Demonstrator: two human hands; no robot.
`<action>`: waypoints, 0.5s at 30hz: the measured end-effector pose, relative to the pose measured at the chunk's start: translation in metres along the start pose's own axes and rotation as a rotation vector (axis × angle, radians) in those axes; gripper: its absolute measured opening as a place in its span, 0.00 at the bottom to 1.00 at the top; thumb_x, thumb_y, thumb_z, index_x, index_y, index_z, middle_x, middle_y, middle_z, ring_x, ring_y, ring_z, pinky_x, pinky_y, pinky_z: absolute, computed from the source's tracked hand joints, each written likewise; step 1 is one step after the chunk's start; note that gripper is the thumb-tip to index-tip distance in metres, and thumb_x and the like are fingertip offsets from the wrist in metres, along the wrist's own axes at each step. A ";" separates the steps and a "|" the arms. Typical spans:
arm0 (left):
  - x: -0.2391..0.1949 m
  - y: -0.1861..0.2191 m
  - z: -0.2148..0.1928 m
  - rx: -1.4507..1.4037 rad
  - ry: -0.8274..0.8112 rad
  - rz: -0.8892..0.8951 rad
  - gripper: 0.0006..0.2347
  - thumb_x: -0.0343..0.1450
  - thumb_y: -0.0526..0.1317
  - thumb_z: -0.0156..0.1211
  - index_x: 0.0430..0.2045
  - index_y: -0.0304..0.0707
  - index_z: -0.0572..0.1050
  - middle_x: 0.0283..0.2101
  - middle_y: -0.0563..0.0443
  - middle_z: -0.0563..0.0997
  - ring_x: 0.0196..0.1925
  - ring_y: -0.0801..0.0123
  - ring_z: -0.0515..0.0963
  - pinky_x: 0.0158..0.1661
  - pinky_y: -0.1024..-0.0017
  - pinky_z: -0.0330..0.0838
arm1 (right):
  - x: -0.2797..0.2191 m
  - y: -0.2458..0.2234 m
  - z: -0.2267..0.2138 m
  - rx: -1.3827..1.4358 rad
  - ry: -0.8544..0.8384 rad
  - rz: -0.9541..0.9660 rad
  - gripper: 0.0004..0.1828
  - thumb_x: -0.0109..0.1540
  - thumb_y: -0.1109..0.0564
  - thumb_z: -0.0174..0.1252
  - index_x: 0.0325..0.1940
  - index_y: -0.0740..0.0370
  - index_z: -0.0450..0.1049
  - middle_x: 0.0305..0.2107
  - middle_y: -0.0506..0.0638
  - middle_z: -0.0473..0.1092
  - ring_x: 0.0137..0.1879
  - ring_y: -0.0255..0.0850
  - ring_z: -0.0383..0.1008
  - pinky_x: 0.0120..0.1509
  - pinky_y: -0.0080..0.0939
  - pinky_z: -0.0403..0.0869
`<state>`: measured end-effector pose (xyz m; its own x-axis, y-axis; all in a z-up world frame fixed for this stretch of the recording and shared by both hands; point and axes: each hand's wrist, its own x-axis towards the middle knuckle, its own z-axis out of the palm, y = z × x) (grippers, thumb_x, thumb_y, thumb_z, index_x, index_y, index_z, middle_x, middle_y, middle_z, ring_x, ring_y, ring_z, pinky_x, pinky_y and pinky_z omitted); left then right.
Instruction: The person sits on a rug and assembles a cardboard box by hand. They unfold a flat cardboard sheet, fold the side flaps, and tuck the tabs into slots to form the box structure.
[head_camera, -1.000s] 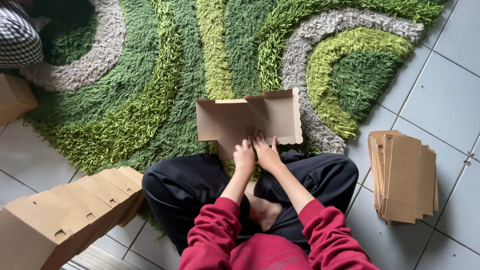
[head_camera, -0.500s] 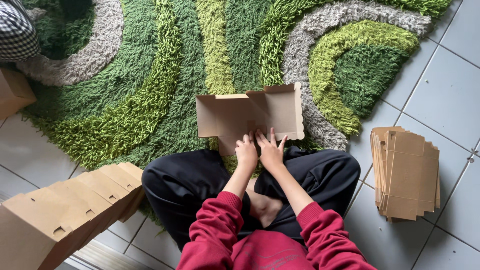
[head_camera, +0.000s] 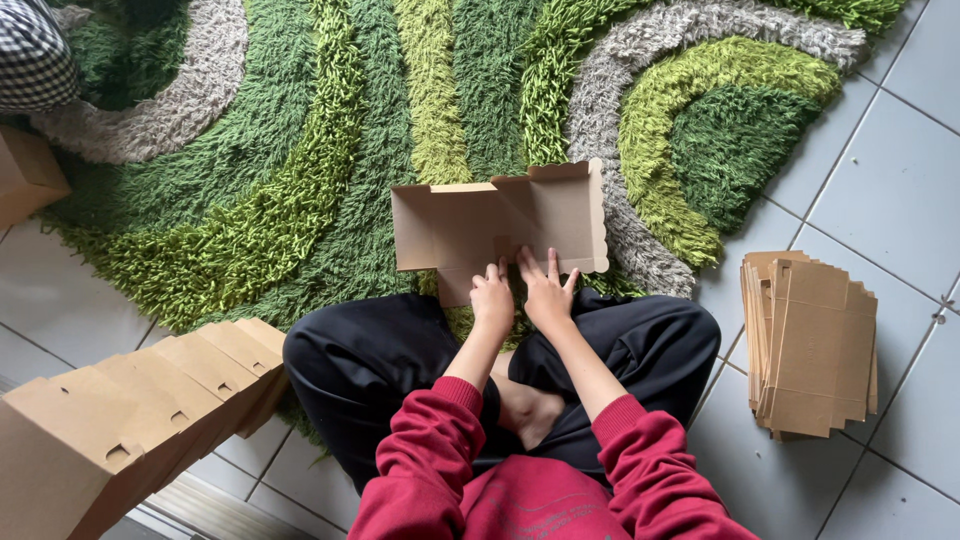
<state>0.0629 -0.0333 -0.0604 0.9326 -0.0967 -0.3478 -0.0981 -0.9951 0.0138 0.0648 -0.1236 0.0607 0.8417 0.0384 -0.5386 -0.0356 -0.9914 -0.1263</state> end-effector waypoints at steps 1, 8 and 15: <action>-0.002 0.001 -0.001 -0.001 0.000 0.003 0.24 0.70 0.34 0.42 0.64 0.44 0.55 0.40 0.45 0.61 0.36 0.52 0.65 0.23 0.54 0.75 | 0.003 0.003 0.002 0.000 0.000 0.003 0.45 0.55 0.68 0.42 0.73 0.38 0.42 0.71 0.27 0.34 0.76 0.48 0.26 0.69 0.78 0.39; -0.008 0.001 -0.022 0.026 -0.067 0.002 0.24 0.72 0.34 0.40 0.66 0.45 0.50 0.42 0.47 0.61 0.37 0.55 0.65 0.26 0.53 0.76 | 0.020 0.002 0.010 -0.031 -0.021 0.043 0.44 0.57 0.68 0.40 0.74 0.45 0.34 0.71 0.33 0.25 0.76 0.48 0.27 0.66 0.80 0.43; -0.013 0.001 -0.036 0.076 -0.111 0.001 0.24 0.72 0.34 0.39 0.66 0.44 0.49 0.43 0.46 0.61 0.38 0.55 0.64 0.29 0.52 0.75 | 0.006 -0.002 0.033 -0.082 0.080 0.012 0.38 0.60 0.66 0.35 0.74 0.50 0.37 0.72 0.38 0.29 0.76 0.51 0.27 0.69 0.76 0.39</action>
<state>0.0627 -0.0341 -0.0220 0.8888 -0.0904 -0.4494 -0.1287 -0.9901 -0.0553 0.0519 -0.1177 0.0302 0.8821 0.0193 -0.4707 -0.0044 -0.9988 -0.0493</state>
